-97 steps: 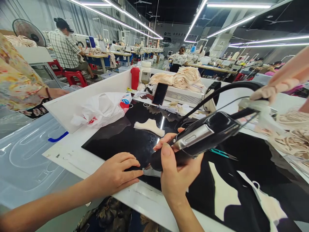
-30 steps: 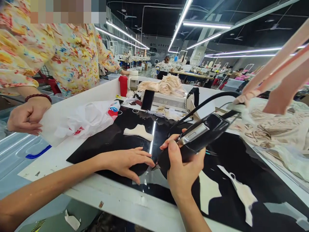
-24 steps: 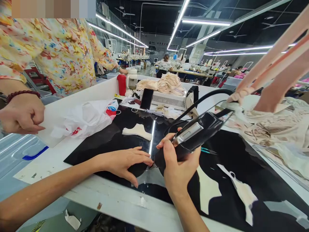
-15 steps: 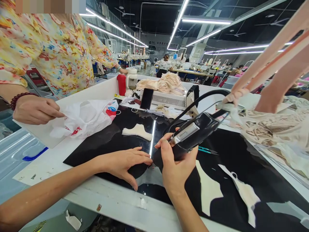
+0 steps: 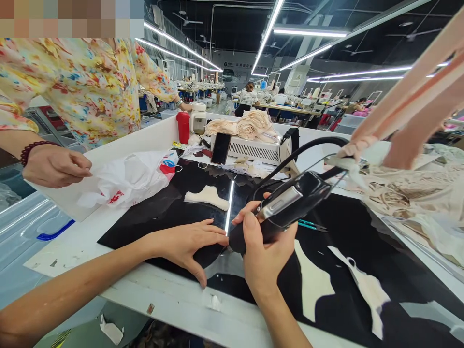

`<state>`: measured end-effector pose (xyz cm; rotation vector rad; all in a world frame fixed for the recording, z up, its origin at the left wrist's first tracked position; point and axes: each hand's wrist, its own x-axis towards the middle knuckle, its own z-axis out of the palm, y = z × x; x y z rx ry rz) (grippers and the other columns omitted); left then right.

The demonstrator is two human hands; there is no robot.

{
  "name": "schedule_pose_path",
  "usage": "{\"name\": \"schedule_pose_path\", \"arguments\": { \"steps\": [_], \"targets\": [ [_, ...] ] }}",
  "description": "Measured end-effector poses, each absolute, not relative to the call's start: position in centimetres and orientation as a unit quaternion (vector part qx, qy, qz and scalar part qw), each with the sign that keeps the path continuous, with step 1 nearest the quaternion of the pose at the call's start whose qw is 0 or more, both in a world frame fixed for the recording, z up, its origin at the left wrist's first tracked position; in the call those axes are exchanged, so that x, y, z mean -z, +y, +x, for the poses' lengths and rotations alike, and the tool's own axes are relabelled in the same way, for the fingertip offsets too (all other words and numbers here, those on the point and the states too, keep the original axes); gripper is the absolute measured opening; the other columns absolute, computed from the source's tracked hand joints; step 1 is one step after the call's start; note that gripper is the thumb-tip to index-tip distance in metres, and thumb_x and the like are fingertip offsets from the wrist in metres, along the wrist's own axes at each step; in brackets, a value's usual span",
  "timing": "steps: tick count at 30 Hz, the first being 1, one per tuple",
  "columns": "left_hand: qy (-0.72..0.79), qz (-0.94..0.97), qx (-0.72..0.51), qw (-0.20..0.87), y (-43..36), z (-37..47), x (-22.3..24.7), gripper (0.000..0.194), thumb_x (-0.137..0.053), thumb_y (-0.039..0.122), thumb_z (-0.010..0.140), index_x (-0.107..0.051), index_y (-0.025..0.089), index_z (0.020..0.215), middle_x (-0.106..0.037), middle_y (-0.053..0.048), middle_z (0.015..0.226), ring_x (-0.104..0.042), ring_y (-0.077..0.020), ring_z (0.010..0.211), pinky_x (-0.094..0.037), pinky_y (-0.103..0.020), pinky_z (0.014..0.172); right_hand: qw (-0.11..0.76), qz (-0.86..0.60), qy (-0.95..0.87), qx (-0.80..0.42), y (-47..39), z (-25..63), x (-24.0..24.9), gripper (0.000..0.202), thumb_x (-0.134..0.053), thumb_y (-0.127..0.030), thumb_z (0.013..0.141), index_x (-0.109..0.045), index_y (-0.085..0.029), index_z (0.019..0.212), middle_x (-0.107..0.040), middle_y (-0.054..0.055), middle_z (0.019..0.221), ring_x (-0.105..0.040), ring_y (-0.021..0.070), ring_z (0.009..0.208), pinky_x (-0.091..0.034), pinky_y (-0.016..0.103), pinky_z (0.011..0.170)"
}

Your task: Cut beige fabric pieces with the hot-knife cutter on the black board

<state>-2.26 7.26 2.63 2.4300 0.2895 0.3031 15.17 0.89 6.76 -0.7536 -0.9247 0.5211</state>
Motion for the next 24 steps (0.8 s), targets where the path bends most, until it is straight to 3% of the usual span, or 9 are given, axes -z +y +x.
{"name": "schedule_pose_path", "arguments": {
  "steps": [11, 24],
  "targets": [
    [0.113, 0.934, -0.120, 0.318, 7.2, -2.3, -2.5, 0.079, -0.090, 0.050, 0.079, -0.055, 0.024, 0.145, -0.062, -0.014, 0.148, -0.051, -0.0327, 0.147, -0.018, -0.057, 0.131, 0.783, -0.355, -0.437, -0.264, 0.2, 14.6, -6.7, 0.040, -0.082, -0.034, 0.087, -0.059, -0.026, 0.118, -0.067, -0.004, 0.083, -0.063, 0.0144, 0.065, -0.057, 0.033, 0.067],
    [0.112, 0.936, -0.116, 0.313, 7.0, -2.3, -2.7, 0.082, -0.089, 0.046, 0.081, -0.052, 0.024, 0.150, -0.055, -0.012, 0.157, -0.043, -0.0299, 0.153, -0.013, -0.056, 0.133, 0.777, -0.343, -0.440, -0.290, -0.7, 14.1, -6.5, 0.038, -0.081, -0.032, 0.085, -0.060, -0.027, 0.116, -0.067, -0.004, 0.081, -0.062, 0.0145, 0.064, -0.057, 0.032, 0.063]
  ]
}}
